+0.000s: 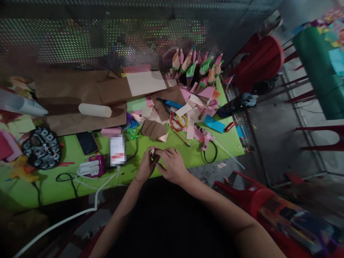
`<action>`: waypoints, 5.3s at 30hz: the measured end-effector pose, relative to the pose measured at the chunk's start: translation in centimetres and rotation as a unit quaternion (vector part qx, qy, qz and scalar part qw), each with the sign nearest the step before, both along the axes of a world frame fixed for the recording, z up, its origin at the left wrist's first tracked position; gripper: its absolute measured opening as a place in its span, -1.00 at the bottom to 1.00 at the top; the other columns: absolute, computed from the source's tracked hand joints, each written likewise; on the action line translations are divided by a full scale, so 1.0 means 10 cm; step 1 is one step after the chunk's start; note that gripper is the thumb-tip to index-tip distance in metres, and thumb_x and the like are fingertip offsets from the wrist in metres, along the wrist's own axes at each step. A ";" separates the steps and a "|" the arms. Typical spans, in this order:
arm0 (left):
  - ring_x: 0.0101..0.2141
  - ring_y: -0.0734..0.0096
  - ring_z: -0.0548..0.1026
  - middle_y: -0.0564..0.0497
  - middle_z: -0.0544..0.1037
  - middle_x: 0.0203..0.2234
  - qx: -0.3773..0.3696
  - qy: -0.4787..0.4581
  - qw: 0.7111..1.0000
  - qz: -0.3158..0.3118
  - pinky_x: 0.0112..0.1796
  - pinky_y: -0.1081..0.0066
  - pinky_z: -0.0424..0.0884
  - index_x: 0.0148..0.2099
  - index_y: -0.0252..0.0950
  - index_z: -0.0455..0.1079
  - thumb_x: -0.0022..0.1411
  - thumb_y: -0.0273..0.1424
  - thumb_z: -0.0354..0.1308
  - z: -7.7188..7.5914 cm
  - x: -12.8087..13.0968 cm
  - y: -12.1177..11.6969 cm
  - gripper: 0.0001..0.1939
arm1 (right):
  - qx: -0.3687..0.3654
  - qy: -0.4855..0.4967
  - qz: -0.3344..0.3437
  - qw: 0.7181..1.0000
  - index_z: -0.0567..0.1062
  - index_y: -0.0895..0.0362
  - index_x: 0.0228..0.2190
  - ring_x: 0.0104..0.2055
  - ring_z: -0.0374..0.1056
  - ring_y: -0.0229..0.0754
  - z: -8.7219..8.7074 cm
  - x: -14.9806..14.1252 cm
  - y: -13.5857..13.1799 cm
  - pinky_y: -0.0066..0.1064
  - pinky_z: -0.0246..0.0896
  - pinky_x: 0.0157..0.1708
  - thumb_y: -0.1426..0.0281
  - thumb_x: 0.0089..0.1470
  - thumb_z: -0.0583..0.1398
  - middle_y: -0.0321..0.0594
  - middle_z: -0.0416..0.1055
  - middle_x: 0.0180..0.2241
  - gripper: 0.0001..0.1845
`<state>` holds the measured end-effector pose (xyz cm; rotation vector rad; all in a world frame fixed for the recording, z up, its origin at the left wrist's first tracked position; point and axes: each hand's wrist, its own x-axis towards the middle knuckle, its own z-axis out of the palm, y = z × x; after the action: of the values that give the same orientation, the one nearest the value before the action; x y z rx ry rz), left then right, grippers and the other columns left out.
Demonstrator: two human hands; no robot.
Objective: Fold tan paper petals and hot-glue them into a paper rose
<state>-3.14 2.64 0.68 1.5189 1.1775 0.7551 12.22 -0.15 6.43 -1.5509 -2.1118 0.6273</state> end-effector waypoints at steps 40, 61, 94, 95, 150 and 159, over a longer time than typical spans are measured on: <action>-0.26 0.34 0.37 0.01 0.42 -0.29 -0.087 -0.089 0.992 -0.018 -0.18 0.35 0.34 -0.04 -0.24 0.29 0.29 -0.32 0.07 0.12 0.04 -0.08 -0.79 | -0.227 0.288 -0.106 0.924 0.45 0.10 -0.31 -0.40 0.33 -0.25 -0.06 0.18 0.25 -0.40 0.22 -0.38 0.31 0.04 0.22 -0.29 0.45 -0.39 -0.84; -0.38 0.42 0.33 0.10 0.40 -0.41 -0.109 -0.063 0.991 -0.039 -0.30 0.44 0.27 -0.08 -0.22 0.29 0.16 -0.40 0.10 0.27 0.06 -0.02 -0.75 | -0.028 0.176 -0.084 0.980 0.54 0.02 -0.13 -0.26 0.41 -0.16 0.20 0.08 0.13 -0.31 0.37 -0.24 0.39 0.20 0.15 -0.18 0.48 -0.24 -0.78; -0.22 0.33 0.37 0.00 0.41 -0.23 -0.031 -0.118 0.993 0.005 -0.16 0.37 0.32 -0.05 -0.23 0.30 0.20 -0.38 0.18 0.13 0.04 -0.01 -0.74 | 0.077 0.002 -0.034 0.996 0.57 0.01 -0.09 -0.05 0.36 -0.02 0.31 0.07 0.03 -0.14 0.22 -0.07 0.34 0.25 0.16 -0.10 0.48 -0.07 -0.76; -0.24 0.34 0.36 0.01 0.41 -0.24 -0.026 -0.112 0.993 0.006 -0.17 0.37 0.32 -0.05 -0.24 0.30 0.20 -0.39 0.18 0.13 0.04 0.00 -0.74 | 0.079 0.001 -0.032 0.996 0.56 0.00 -0.08 -0.05 0.37 -0.02 0.31 0.07 0.03 -0.13 0.22 -0.07 0.34 0.25 0.17 -0.10 0.48 -0.06 -0.75; -0.33 0.36 0.45 0.03 0.50 -0.32 0.083 -0.037 0.992 0.090 -0.25 0.34 0.37 -0.03 -0.25 0.31 0.21 -0.50 0.08 0.09 0.10 -0.04 -0.74 | 0.003 -0.022 -0.030 0.999 0.48 0.10 0.02 0.14 0.29 0.07 0.17 -0.13 0.04 -0.04 0.27 0.04 0.35 0.20 0.17 -0.01 0.37 0.16 -0.65; -0.20 0.29 0.51 -0.02 0.55 -0.27 0.106 0.094 0.980 0.138 -0.12 0.28 0.29 -0.08 -0.25 0.38 0.25 -0.49 0.14 0.12 0.15 0.04 -0.83 | 0.023 -0.014 -0.054 0.998 0.51 0.07 -0.03 0.10 0.33 0.04 0.25 0.01 0.05 -0.04 0.25 0.06 0.34 0.22 0.15 -0.07 0.41 0.12 -0.70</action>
<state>-1.67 3.03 1.91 1.6480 1.5091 0.9629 12.30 0.38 8.92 -1.6440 -2.0321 0.5183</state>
